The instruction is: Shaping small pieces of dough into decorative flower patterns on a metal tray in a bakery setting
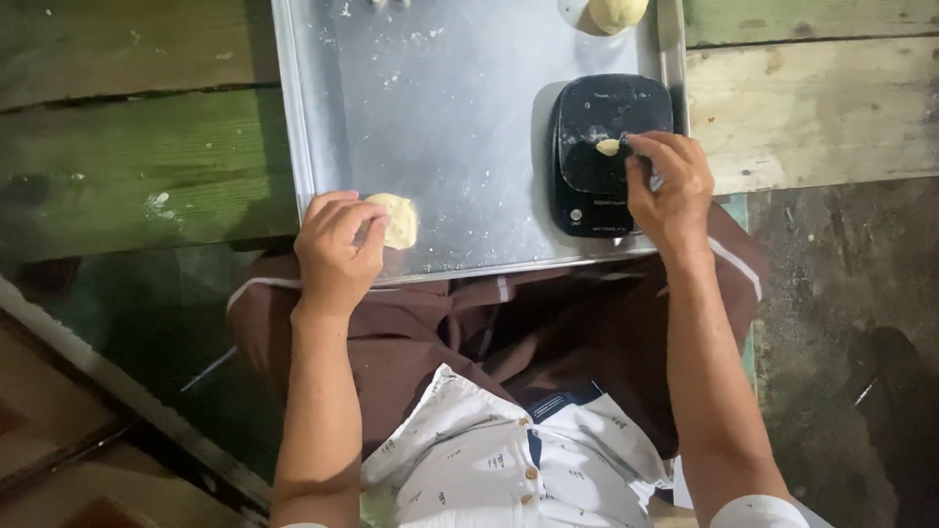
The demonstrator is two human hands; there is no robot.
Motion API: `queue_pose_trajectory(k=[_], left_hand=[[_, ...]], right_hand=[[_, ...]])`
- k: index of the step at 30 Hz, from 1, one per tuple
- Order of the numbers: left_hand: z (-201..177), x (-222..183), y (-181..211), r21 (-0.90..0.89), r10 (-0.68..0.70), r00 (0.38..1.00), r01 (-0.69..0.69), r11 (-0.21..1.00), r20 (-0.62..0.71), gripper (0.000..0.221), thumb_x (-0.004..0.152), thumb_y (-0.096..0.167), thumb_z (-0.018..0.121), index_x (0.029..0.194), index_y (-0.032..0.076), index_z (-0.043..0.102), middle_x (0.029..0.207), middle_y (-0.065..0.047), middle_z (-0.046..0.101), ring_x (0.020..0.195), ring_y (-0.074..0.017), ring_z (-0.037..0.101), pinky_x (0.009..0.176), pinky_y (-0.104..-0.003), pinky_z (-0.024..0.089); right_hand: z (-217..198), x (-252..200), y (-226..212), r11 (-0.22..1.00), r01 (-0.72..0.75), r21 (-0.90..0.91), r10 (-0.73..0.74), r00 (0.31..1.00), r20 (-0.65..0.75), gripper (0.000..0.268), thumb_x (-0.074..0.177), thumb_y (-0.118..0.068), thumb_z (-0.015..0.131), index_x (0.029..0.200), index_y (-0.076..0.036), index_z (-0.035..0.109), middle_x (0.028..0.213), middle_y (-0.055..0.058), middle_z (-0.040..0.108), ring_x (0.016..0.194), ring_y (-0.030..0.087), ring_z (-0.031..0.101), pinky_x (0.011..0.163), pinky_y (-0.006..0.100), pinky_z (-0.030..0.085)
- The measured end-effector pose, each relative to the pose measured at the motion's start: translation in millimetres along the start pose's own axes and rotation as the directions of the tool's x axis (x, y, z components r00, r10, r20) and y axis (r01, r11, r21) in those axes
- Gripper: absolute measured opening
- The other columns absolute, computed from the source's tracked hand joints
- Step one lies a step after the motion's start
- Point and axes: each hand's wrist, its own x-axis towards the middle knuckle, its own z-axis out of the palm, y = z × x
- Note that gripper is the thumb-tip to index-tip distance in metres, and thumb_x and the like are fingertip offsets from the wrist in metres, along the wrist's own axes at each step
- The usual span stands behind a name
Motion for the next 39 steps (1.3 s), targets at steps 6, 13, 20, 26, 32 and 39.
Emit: queue_pose_trajectory(k=[6,13,20,26,32,39], left_hand=[[2.6,-8.8,-18.0,0.102,-0.054,0.996,0.047,0.994,0.070,0.014,0.084,0.005,0.084,0.086,0.009,0.071,0.091,-0.005,0.064,0.090,-0.0314,0.065,0.085,-0.041,0.055],[4.3,8.9,-21.0,0.144,-0.592,0.731,0.582,0.800,0.339,0.010,0.079,0.019,0.077,0.086,0.015,0.070,0.096,0.000,0.063,0.086,-0.0206,0.064,0.077,-0.038,0.049],[-7.4,15.8,-7.2,-0.205,-0.343,0.938,0.327,0.923,-0.047,0.017,0.100,0.010,0.065,0.109,0.000,0.075,0.103,-0.015,0.075,0.096,-0.0260,0.073,0.086,-0.036,0.063],[45.5,-15.9,50.0,-0.543,-0.485,0.519,0.833,0.103,0.704,0.030,0.092,0.030,0.074,0.110,0.005,0.078,0.090,-0.007,0.079,0.075,-0.0128,0.072,0.062,-0.027,0.063],[18.1,23.9,77.0,-0.494,-0.338,0.492,0.865,0.087,0.802,0.038,0.092,0.033,0.071,0.101,-0.004,0.076,0.088,-0.015,0.077,0.080,-0.0223,0.074,0.067,-0.033,0.065],[31.2,20.0,83.7,-0.493,-0.397,0.479,0.867,0.075,0.783,0.044,0.088,0.040,0.073,0.104,-0.001,0.075,0.084,-0.015,0.078,0.076,-0.0255,0.078,0.073,-0.037,0.066]], right_hand=[[27.1,4.4,12.3,0.967,0.192,-0.166,-0.190,0.981,0.027,0.033,0.074,-0.001,0.092,0.104,-0.005,0.082,0.097,0.015,0.070,0.085,0.035,0.066,0.076,0.044,0.055],[14.2,4.2,-37.9,0.978,0.208,-0.027,-0.207,0.978,0.026,0.014,0.103,0.013,0.085,0.114,0.006,0.079,0.109,0.020,0.074,0.097,0.036,0.067,0.089,0.048,0.052],[9.8,-25.6,-98.7,0.930,-0.109,0.350,0.068,0.989,0.128,0.019,0.104,-0.006,0.076,0.121,0.003,0.073,0.112,0.021,0.073,0.100,0.029,0.069,0.087,0.039,0.058],[30.9,-27.1,-163.2,0.882,0.004,0.471,-0.064,0.992,0.112,0.016,0.099,-0.016,0.068,0.110,-0.006,0.073,0.108,0.010,0.075,0.097,0.028,0.070,0.092,0.040,0.049],[33.9,-13.7,-180.3,0.915,0.149,0.376,-0.156,0.988,-0.011,0.018,0.099,-0.022,0.067,0.108,-0.008,0.074,0.097,0.010,0.069,0.088,0.026,0.066,0.080,0.038,0.050],[33.2,-7.7,-177.1,0.913,0.218,0.345,-0.213,0.976,-0.053,0.023,0.100,-0.026,0.063,0.109,-0.007,0.071,0.097,0.010,0.069,0.087,0.026,0.066,0.076,0.038,0.051]])
